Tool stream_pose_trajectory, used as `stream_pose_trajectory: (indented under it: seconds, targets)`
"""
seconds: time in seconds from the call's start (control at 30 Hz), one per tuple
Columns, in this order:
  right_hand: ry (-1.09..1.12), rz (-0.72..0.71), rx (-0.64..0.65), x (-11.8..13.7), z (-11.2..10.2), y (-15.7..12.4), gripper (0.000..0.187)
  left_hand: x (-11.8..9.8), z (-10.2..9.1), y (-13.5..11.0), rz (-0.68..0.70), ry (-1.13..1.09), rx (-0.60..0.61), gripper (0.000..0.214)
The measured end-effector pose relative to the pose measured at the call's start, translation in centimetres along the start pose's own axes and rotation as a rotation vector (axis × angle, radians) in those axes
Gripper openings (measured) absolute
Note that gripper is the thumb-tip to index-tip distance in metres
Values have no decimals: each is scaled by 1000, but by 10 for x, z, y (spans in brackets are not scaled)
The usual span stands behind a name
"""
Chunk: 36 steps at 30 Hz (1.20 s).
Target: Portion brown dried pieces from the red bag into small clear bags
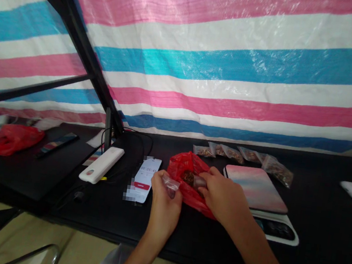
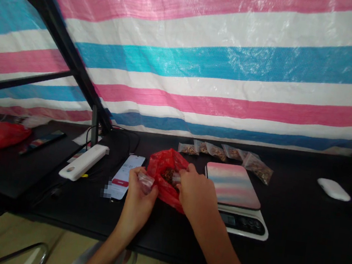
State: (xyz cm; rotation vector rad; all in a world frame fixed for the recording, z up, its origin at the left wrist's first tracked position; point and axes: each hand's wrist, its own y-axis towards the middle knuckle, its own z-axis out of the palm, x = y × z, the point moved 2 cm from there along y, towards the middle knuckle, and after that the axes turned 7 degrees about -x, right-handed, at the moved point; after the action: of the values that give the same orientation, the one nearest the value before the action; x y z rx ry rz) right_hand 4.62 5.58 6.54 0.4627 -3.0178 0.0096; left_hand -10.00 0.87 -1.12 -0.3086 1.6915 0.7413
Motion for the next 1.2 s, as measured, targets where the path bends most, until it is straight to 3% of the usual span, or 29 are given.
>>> stream_pose_trajectory:
  seconds: [0.13,0.33,0.57,0.7,0.87,1.03,1.2]
  targets:
    - [-63,-42,-101,3,-1,9,39,-1,2,1,-109,-48,76,42]
    - [35,-173,-127,0,12,18,47,-5,4,4,-122,-84,34,42]
    - [325,-194,-84,-17,21,14,36,-4,3,7,-290,-220,1,45]
    - [318,-155,-96,-18,22,11,30,-7,4,7,-377,-342,-10,47]
    - [394,-198,-63,-14,23,6,28,-12,3,8,-362,-347,-42,47]
    - [329,-220,-80,-21,20,5,42,-7,2,11,-323,-296,-42,47]
    - [164,-201,-77,-25,13,2,46,-14,-9,5,-128,2,-34,37]
